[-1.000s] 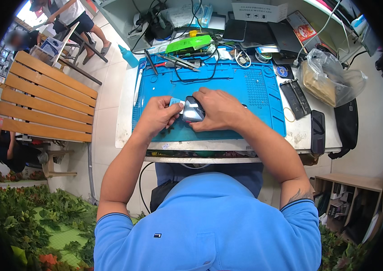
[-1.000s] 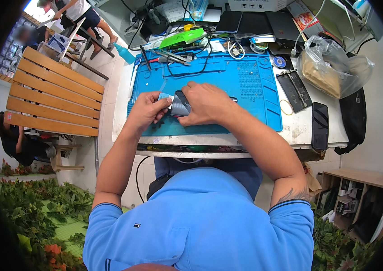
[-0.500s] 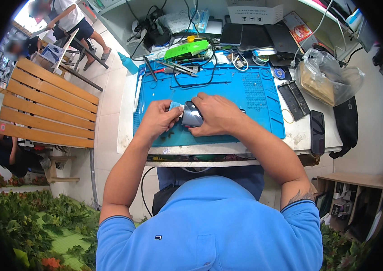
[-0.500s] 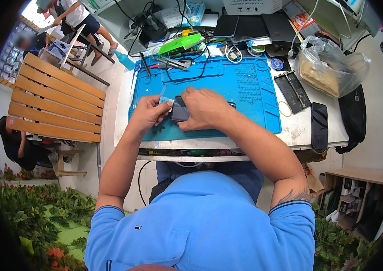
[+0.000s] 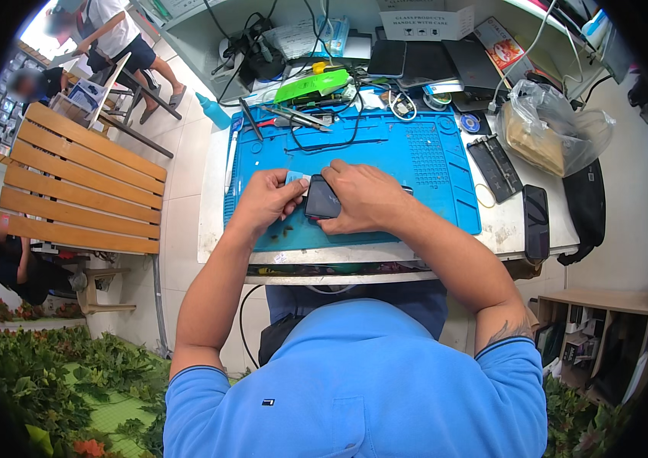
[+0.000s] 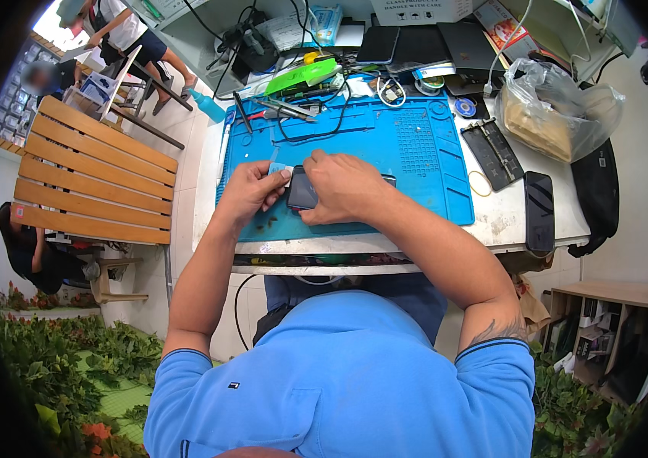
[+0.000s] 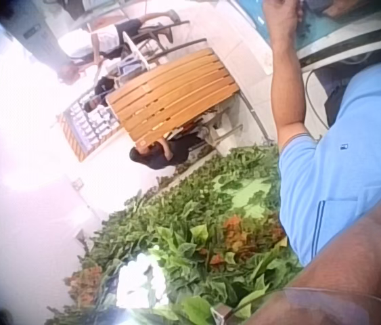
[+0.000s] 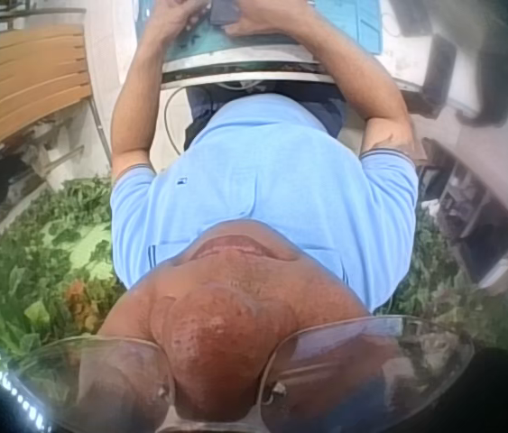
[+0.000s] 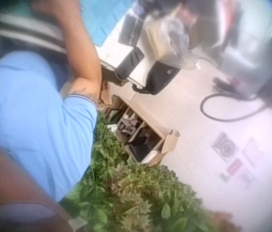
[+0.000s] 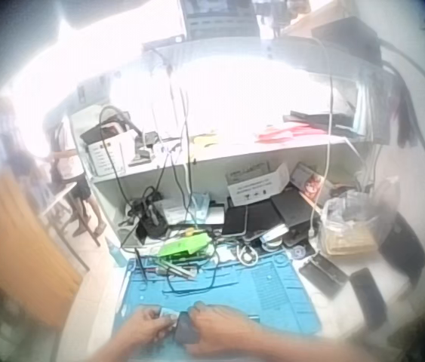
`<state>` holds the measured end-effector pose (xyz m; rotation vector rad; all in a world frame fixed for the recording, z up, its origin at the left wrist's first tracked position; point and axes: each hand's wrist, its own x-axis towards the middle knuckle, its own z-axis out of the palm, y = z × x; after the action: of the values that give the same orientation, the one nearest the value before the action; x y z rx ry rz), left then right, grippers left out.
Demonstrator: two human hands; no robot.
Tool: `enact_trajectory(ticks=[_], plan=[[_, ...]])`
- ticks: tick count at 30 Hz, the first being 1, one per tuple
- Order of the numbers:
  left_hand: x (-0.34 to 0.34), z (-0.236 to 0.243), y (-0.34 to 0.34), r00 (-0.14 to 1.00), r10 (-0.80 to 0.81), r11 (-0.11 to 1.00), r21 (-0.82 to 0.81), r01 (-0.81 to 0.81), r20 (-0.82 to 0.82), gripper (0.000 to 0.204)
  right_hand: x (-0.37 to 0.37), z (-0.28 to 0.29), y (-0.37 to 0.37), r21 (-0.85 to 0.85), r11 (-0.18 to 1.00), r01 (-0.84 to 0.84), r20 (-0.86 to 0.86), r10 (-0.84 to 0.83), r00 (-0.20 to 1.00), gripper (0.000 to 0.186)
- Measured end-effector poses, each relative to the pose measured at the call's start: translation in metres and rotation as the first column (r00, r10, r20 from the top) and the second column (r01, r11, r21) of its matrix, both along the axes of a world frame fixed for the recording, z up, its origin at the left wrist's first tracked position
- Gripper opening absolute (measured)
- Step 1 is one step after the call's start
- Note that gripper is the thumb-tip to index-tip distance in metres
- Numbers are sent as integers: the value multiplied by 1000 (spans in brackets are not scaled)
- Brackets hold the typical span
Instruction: The person cleans the back of a smartphone with a cloth and applies liquid from a blue bottle to the edges. They then use a green plastic prying tool to separate the back cover from the phone's frame, eventually opening the device to reveal the internal components.
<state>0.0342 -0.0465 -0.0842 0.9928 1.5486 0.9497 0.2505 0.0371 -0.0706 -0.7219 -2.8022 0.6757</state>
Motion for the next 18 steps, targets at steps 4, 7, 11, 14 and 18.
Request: enact_trajectory(ticks=[4, 7, 11, 14, 18], plan=[[-1, 3, 1, 1000, -13, 1000, -25, 13, -12, 29, 0, -3, 0, 10, 1000, 0, -5, 0, 1000, 67], [-4, -4, 5, 1000, -10, 1000, -5, 10, -15, 30, 0, -4, -1, 14, 1000, -3, -11, 3, 1000, 67], [-3, 0, 8, 1000, -15, 1000, -26, 15, -2, 30, 0, -1, -2, 8, 1000, -2, 1, 2, 1000, 67], [-4, -1, 7, 1000, -8, 1000, -24, 8, -1, 29, 0, 0, -2, 0, 1000, -2, -6, 2, 1000, 67], [-5, -4, 10, 1000, -6, 1000, -16, 6, -1, 29, 0, -4, -1, 19, 1000, -6, -18, 7, 1000, 65]])
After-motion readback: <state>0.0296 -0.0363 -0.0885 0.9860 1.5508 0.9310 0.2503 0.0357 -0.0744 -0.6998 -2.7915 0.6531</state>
